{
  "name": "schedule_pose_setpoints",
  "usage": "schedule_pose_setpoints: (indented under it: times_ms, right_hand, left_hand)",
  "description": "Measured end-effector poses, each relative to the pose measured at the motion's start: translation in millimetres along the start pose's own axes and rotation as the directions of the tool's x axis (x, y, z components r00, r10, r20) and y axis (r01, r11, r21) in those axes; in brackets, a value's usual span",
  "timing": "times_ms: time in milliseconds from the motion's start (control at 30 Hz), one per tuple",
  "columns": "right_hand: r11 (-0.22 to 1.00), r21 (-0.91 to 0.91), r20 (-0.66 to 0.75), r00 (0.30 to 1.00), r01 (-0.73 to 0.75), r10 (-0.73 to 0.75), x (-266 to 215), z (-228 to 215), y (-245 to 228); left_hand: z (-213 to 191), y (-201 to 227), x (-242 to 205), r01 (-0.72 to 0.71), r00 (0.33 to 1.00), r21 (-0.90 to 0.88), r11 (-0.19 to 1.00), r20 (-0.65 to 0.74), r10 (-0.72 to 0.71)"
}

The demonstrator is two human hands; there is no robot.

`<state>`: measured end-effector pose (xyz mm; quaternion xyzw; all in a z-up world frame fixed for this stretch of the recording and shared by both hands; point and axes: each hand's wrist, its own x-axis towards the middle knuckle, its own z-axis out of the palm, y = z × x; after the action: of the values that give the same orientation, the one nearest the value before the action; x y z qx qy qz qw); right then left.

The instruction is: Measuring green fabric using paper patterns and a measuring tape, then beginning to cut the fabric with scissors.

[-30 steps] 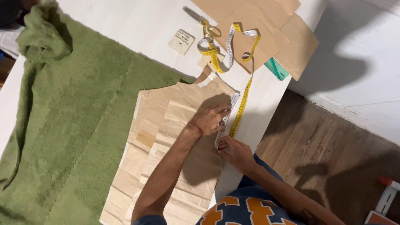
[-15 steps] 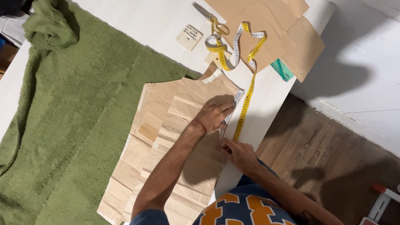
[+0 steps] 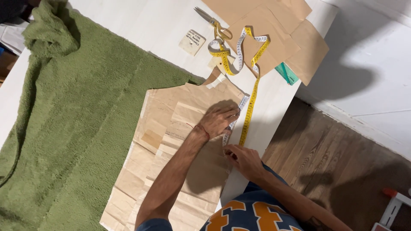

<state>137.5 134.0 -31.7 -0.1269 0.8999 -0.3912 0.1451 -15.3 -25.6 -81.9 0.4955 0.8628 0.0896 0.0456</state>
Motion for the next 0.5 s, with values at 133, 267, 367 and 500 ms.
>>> schedule_pose_setpoints:
  times_ms: [133, 267, 367, 500]
  right_hand:
    - [1.0, -0.017, 0.005, 1.0, -0.006, 0.006, 1, -3, -4]
    - [0.999, -0.043, 0.009, 0.999, -0.034, 0.035, 2, -10, -12]
    - [0.999, -0.017, -0.003, 0.999, -0.037, 0.036, -1, -9, -9]
    - [0.993, 0.061, 0.009, 0.995, -0.098, 0.098, -5, -5, 4]
  left_hand:
    - [4, -2, 0, -0.022, 1.0, 0.035, 0.999, 0.007, 0.021]
    - [3, 0, 0, -0.009, 1.0, 0.005, 1.0, 0.029, 0.009]
    - [-6, 3, -1, 0.012, 0.999, -0.006, 1.0, 0.035, -0.011]
    - [-21, 8, -1, 0.024, 0.999, -0.03, 0.999, 0.022, -0.023]
